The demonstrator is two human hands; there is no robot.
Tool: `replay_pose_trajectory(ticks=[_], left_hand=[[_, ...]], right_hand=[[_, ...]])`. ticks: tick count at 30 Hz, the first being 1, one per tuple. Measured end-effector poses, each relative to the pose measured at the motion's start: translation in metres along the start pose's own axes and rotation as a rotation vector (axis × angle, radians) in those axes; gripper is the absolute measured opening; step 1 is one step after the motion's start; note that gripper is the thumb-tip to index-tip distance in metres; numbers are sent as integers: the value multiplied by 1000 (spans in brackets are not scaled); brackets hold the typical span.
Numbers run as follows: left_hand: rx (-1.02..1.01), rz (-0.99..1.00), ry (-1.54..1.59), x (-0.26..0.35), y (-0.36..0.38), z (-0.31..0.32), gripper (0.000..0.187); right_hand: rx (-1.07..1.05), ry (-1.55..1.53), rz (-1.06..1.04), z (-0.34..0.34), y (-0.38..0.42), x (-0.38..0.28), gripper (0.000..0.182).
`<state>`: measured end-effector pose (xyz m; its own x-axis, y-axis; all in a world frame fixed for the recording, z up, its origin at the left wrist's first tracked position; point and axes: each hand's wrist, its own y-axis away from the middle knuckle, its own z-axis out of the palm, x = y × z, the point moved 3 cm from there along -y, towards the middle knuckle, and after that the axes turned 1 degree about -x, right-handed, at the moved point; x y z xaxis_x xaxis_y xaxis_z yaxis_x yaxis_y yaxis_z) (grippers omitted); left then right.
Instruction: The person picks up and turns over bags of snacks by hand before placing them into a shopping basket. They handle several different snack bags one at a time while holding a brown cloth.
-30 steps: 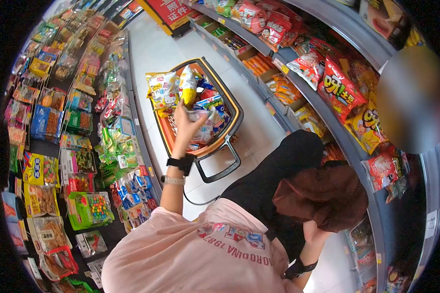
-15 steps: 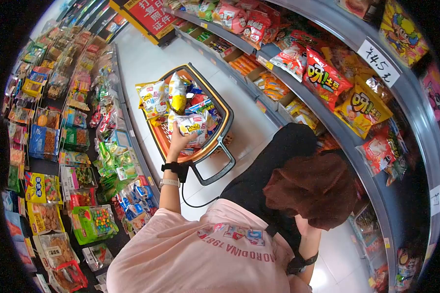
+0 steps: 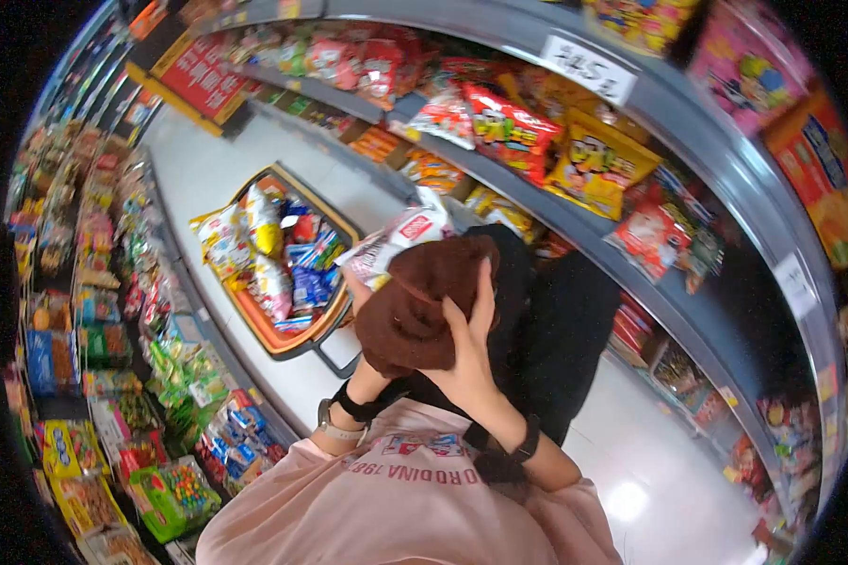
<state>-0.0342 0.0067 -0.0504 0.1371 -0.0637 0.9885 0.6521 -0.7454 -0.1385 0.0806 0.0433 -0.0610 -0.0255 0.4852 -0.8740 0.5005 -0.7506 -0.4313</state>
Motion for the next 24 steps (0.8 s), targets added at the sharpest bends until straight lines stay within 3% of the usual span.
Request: replay_pose_trajectory(ticks=[2, 3, 4, 5, 6, 8, 9, 10, 11, 12, 13, 14, 15, 17, 20, 22, 24], left_hand=[[-79, 81, -1, -4, -2, 8, 61], [-150, -251, 440, -27, -3, 12, 66], [-238, 247, -99, 25, -2, 19, 70], [-235, 114, 24, 20, 1, 27, 71], [-242, 103, -151, 14, 5, 23, 73], [-188, -148, 102, -39, 20, -12, 68], [-324, 16, -55, -63, 15, -30, 62], [-202, -316, 268, -54, 21, -29, 61], [-524, -323, 1036, -54, 16, -27, 63], [-159, -451, 764, -32, 20, -22, 69], [-122, -449, 625, -37, 13, -19, 63], [-80, -444, 485, -38, 8, -15, 57], [-33, -529, 537, -36, 15, -11, 55], [-9, -632, 599, -19, 26, -6, 52], [-370, -269, 15, -63, 39, -33, 53], [-410, -253, 10, -76, 47, -36, 56], [-473, -170, -1, -77, 51, -29, 62]], right_hand=[[31, 43, -10, -13, -12, -2, 71], [47, 42, -19, -20, -13, 4, 69], [66, 54, -28, -29, -12, 11, 66], [167, -131, 37, -38, -15, 9, 65], [167, -168, 106, -49, -17, 9, 65], [251, -583, 345, -62, -18, 11, 47], [48, -580, 861, -78, -22, 7, 42], [230, -727, 511, -70, -7, 51, 40], [268, -891, 535, -70, -7, 51, 38], [298, -1064, 553, -68, -6, 51, 37], [331, -1051, 560, -66, 1, 55, 37], [211, -1045, 636, -59, 10, 61, 34], [87, -1043, 719, -50, 18, 65, 33], [96, -1099, 811, -39, 28, 64, 31], [-80, -602, 581, -39, 34, 64, 34], [-149, -439, 522, -48, 31, 51, 35], [-117, 440, 290, -79, 10, 19, 37]])
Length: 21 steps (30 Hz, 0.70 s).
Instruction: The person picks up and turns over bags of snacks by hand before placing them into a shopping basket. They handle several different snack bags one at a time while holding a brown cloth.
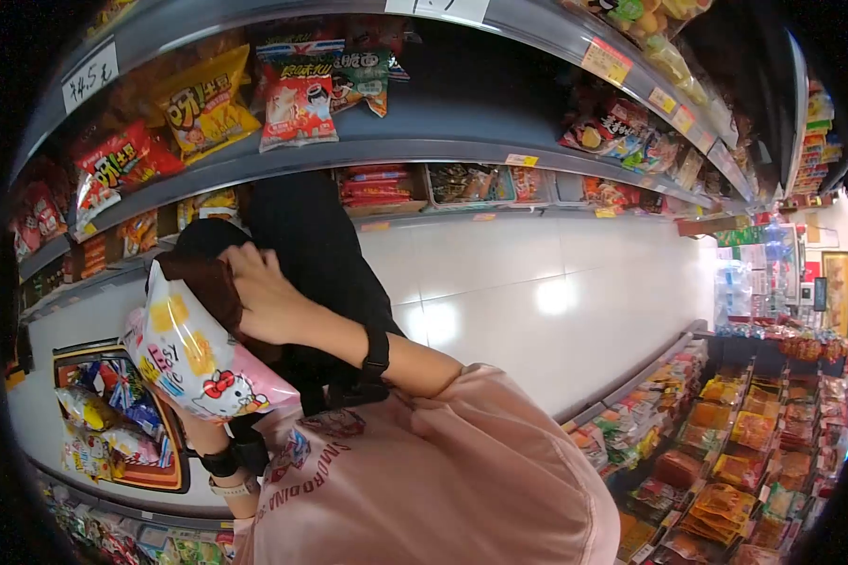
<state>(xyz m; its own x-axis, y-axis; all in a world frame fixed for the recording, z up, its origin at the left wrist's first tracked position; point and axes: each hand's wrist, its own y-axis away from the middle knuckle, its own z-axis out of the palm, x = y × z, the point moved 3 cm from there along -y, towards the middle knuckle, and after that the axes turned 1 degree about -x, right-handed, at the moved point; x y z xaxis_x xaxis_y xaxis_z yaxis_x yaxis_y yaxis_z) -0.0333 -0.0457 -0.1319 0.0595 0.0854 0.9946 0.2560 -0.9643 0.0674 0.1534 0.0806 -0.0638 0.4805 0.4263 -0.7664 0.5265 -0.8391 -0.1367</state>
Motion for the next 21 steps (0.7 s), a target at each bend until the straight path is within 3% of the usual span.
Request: replay_pose_trajectory(ticks=[2, 3, 5, 6, 8, 10, 11, 12, 17, 19, 21], left_hand=[[-54, 82, -36, 2, -2, 7, 70], [-43, 112, -50, 4, -2, 8, 78], [20, 173, -150, 14, -6, 6, 104], [58, 181, -69, 19, -7, 8, 94], [247, -450, 932, 14, -25, 14, 79], [44, -322, 611, 5, -31, 22, 62], [-112, -201, 460, 13, -32, 36, 60], [-91, -216, 269, 22, -30, 52, 61], [-56, 2, 292, 72, -33, 82, 78], [-9, -186, 340, 71, -33, 74, 74], [79, -368, 595, 29, -17, 43, 68]], right_hand=[[63, 193, 23, -16, -2, 3, 37], [65, 138, 97, -30, -1, 3, 32], [255, -260, 39, -49, 4, 10, 47], [301, -407, 30, -62, 9, 8, 56], [28, -618, 119, -64, 28, 3, 77], [-145, -512, 81, -47, 35, -14, 102], [-75, -430, 66, -36, 38, -20, 106], [-1, -351, 47, -27, 41, -23, 111], [212, -190, 54, -47, 49, 6, 115], [413, -53, 173, -72, 59, 23, 112], [663, 92, 133, -114, 67, 57, 100]])
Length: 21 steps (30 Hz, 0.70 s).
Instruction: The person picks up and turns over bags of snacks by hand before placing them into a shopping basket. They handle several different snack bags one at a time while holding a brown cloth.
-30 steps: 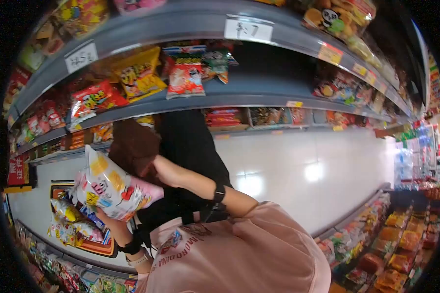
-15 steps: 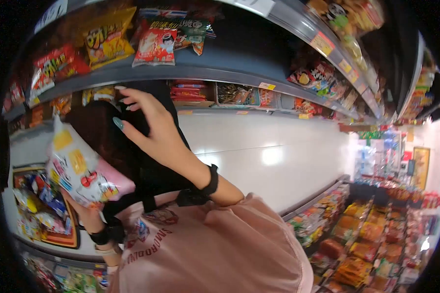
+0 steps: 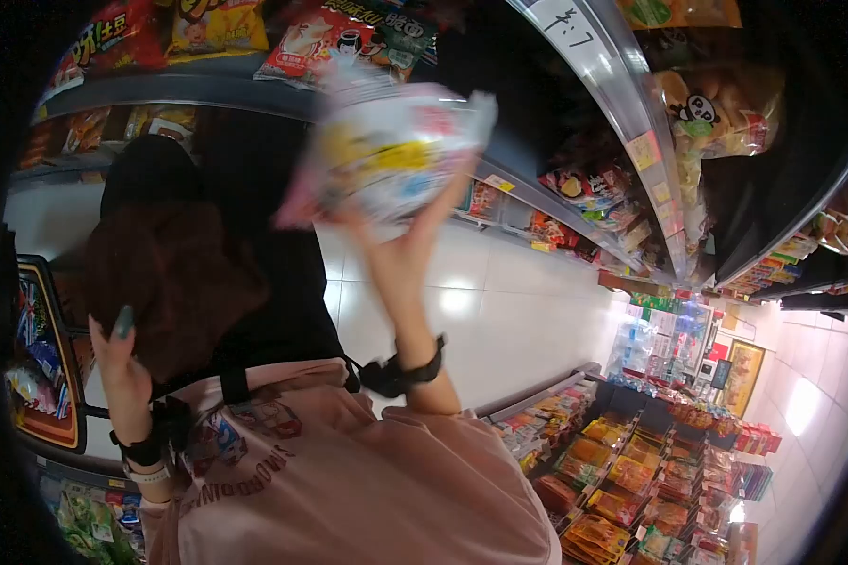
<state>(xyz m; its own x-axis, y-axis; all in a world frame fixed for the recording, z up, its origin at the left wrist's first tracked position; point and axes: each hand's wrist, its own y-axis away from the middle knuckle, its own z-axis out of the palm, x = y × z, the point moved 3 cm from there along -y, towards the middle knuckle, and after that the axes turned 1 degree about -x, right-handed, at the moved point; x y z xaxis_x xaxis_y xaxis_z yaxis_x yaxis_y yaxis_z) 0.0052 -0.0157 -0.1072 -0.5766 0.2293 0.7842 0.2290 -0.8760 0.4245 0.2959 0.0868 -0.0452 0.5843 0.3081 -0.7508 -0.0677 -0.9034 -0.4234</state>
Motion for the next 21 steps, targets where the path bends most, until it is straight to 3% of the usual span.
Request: replay_pose_trajectory(ticks=[2, 3, 4, 6, 7, 8, 10, 14, 18, 21], left_hand=[[-5, -1, 8, 8, 5, 1, 67], [-31, 4, -78, 14, 7, 6, 67], [-20, 5, -81, 17, 6, 7, 67], [-82, 33, -189, 22, 3, 12, 68], [-65, 37, -190, 13, 2, -6, 68], [-3, 77, -143, -2, 2, -41, 64], [84, 159, -71, -3, 2, -58, 59], [95, 133, 93, 7, 4, -61, 53], [230, 207, -180, 3, 3, -96, 42], [189, 124, 74, 17, -4, -67, 34]], right_hand=[[173, -28, 12, -37, -33, 41, 88], [217, 143, -72, -59, -49, 69, 85], [255, 13, -71, -74, -66, 93, 84], [401, 98, -25, -123, -102, 171, 88], [489, 87, 38, -144, -122, 197, 92], [512, 267, 54, -158, -137, 208, 98], [498, 454, 51, -175, -164, 228, 95], [429, 654, 60, -191, -204, 262, 90], [351, 767, 57, -195, -221, 275, 85], [314, 799, 49, -197, -227, 278, 81]])
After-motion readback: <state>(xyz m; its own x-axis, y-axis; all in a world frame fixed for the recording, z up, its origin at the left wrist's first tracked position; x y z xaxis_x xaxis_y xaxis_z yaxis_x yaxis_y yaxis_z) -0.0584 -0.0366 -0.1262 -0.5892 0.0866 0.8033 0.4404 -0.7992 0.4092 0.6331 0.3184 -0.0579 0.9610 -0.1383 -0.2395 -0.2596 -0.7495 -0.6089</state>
